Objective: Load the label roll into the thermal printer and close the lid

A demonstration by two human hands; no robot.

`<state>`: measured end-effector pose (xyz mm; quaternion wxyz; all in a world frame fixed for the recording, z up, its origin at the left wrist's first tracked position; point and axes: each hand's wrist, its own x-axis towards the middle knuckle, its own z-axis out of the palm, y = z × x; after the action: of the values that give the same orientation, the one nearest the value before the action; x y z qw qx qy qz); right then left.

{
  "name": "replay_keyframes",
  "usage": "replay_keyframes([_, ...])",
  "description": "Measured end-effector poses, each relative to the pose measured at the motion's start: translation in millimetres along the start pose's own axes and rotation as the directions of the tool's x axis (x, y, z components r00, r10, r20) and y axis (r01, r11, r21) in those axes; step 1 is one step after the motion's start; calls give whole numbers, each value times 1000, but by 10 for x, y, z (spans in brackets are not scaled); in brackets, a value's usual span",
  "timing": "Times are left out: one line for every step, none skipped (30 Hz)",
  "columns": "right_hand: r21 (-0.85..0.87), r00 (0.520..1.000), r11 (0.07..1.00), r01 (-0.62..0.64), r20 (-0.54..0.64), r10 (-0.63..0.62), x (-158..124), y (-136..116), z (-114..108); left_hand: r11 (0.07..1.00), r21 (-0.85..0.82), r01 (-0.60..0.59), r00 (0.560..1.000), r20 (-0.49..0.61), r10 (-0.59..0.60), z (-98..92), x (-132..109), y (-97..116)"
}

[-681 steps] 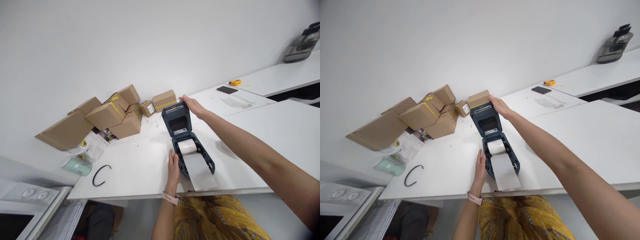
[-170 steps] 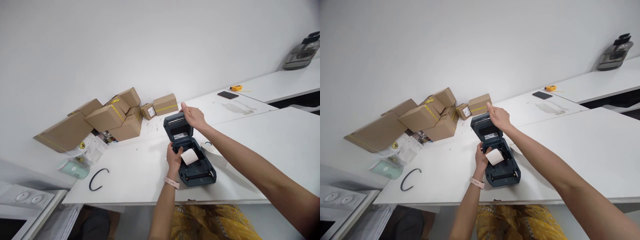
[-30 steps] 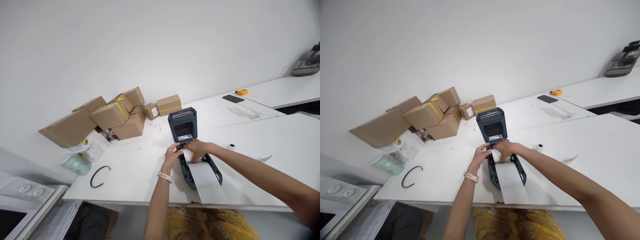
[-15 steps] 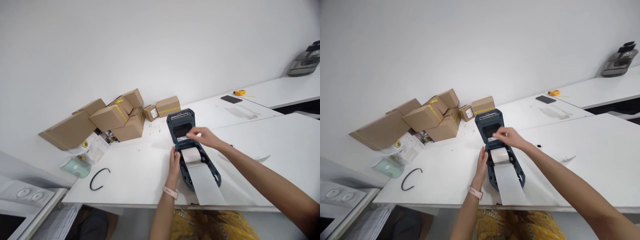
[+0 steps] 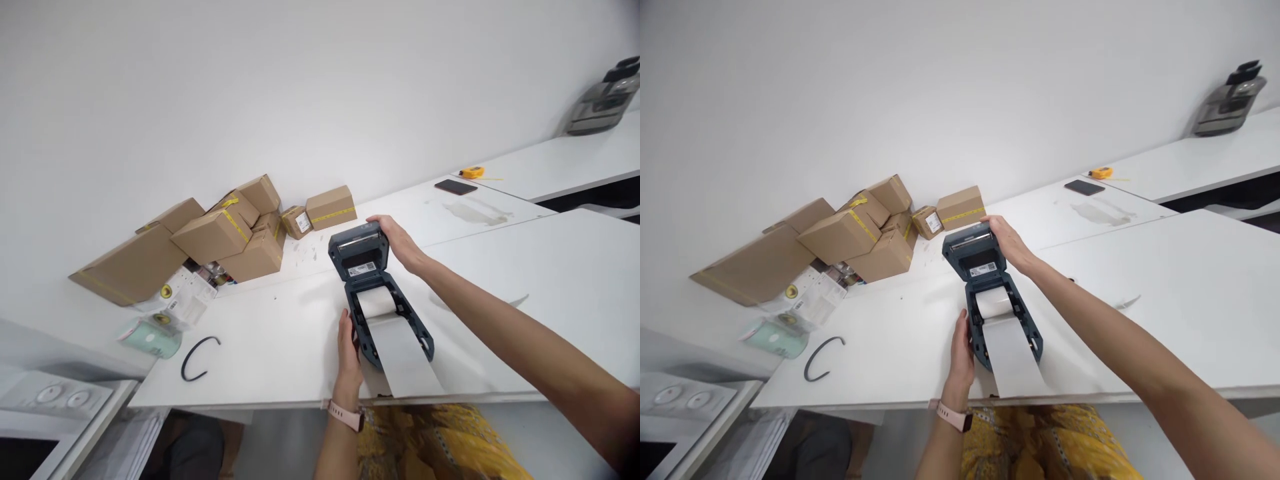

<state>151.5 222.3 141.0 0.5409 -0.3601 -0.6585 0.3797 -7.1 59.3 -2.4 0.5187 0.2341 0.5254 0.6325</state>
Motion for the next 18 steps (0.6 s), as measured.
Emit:
replay_keyframes([7, 1000, 1000, 26, -2, -26, -165, 17, -32, 999, -15, 32, 999, -12, -32, -5, -46, 18])
replay_keyframes([28, 999, 999, 41, 0, -41, -341, 41, -69, 998, -21, 53, 998, -30, -53, -4, -88, 45])
replay_keyframes([56, 999, 997, 46, 6, -47, -524, 74, -107, 998, -20, 57, 997, -48, -58, 2, -125, 80])
replay_keyframes([79, 999, 996, 40, 28, -43, -707, 112, -143, 999, -17, 44, 997, -61, -45, 13, -158, 121])
replay_keyframes([110, 998, 993, 42, 40, -47, -887, 154, -175, 1000, -15, 17, 998, -64, -18, 28, -188, 165])
replay_keyframes([123, 997, 991, 46, 63, -54, -1058, 197, -200, 1000, -13, -17, 998, -56, 17, 48, -215, 207])
replay_keyframes([118, 995, 992, 44, 81, -54, -1217, 238, -216, 999, -10, -52, 998, -43, 52, 70, -241, 244])
replay_keyframes([107, 995, 994, 30, 86, -39, -1360, 275, -223, 997, -4, -82, 996, -30, 82, 94, -265, 272])
replay_keyframes([89, 996, 996, 9, 88, -17, -1485, 306, -221, 995, 9, -104, 994, -16, 104, 119, -287, 291])
replay_keyframes([69, 997, 997, -18, 75, 13, -1590, 331, -210, 993, 28, -117, 993, -1, 117, 143, -307, 300])
replay_keyframes([53, 998, 998, -46, 54, 43, -1674, 352, -194, 991, 53, -124, 992, 17, 123, 166, -325, 300])
replay_keyframes([45, 997, 997, -68, 27, 67, -1738, 371, -175, 989, 81, -128, 992, 35, 125, 187, -341, 294])
replay_keyframes([43, 996, 995, -86, -4, 86, -1784, 392, -156, 986, 106, -130, 991, 49, 125, 204, -356, 284])
replay_keyframes([47, 994, 994, -103, -36, 105, -1816, 416, -140, 984, 124, -128, 991, 58, 122, 215, -370, 273])
replay_keyframes([59, 989, 991, -123, -72, 127, -1837, 447, -127, 983, 134, -123, 992, 59, 116, 222, -385, 262])
replay_keyframes([74, 982, 985, -154, -101, 161, -1852, 485, -120, 984, 137, -112, 993, 52, 106, 223, -400, 253])
replay_keyframes([88, 971, 976, -201, -113, 210, -1865, 530, -117, 986, 138, -95, 995, 42, 90, 218, -416, 246])
replay_keyframes([102, 956, 959, -263, -108, 274, -1880, 579, -119, 987, 141, -72, 997, 36, 68, 208, -432, 240])
